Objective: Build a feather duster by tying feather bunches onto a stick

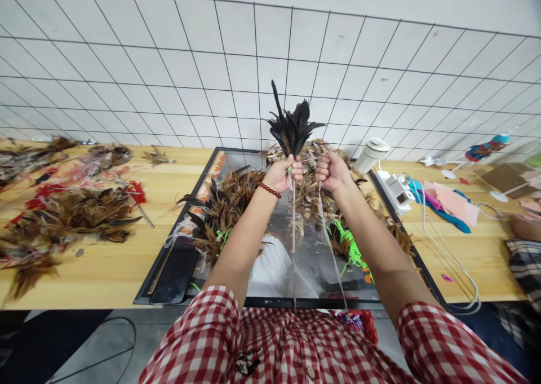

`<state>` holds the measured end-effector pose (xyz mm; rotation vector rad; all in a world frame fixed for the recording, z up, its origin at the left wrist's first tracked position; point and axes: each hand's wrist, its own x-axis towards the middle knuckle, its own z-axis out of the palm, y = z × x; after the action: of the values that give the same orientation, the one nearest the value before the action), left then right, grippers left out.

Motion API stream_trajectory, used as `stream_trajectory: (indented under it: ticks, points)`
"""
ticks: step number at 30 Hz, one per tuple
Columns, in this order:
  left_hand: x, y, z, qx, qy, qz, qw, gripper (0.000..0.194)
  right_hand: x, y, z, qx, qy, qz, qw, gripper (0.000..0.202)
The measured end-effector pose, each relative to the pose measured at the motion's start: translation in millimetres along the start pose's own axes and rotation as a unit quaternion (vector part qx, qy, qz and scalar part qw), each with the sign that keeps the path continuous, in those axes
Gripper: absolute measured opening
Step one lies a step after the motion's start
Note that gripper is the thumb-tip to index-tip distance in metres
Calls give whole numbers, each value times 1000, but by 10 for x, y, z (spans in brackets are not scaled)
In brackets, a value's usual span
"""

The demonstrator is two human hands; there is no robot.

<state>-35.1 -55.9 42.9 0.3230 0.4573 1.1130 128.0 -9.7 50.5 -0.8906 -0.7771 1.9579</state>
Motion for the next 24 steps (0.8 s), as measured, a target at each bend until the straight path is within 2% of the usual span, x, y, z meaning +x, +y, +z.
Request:
stream_trajectory:
  ticks: [2, 4, 6, 8, 10, 12, 14, 16, 19, 21, 23, 24]
  points:
    - [3, -42, -47, 37, 25, 3, 999, 22, -46, 65, -114, -73, 2, -21, 997, 50]
    - [20, -77, -93, 89, 86, 39, 992, 22, -142, 16, -269, -215, -24, -37, 976, 51]
    - [56, -106, -127, 165, 157, 82, 970, 22, -277, -177, -402, -397, -68, -59, 914, 45]
    - [123, -147, -126, 259, 183, 89, 944, 23, -412, -464, -430, -543, -99, -98, 828, 36]
    - [225, -223, -59, 350, 169, 73, 919, 25, -488, -742, -306, -616, -110, -147, 766, 29]
    - [343, -331, 89, 427, 157, 75, 887, 25, -457, -937, -74, -646, -125, -180, 731, 20]
    - [439, -438, 301, 489, 167, 104, 850, 28, -312, -1052, 155, -665, -131, -207, 705, 12]
    - [478, -507, 526, 530, 168, 129, 821, 34, -104, -1144, 274, -672, -116, -245, 690, 10]
    - [406, -517, 773, 566, 133, 179, 794, 38, 164, -1345, 170, -670, -88, -266, 687, 12]
    - [286, -496, 851, 554, 98, 151, 813, 37, 228, -1501, -42, -689, -85, -195, 692, 13]
    - [136, -484, 883, 497, 57, 57, 864, 36, 172, -1602, -304, -687, -83, -122, 711, 15]
    - [58, -482, 892, 455, 33, -5, 890, 35, 103, -1615, -439, -671, -77, -121, 727, 16]
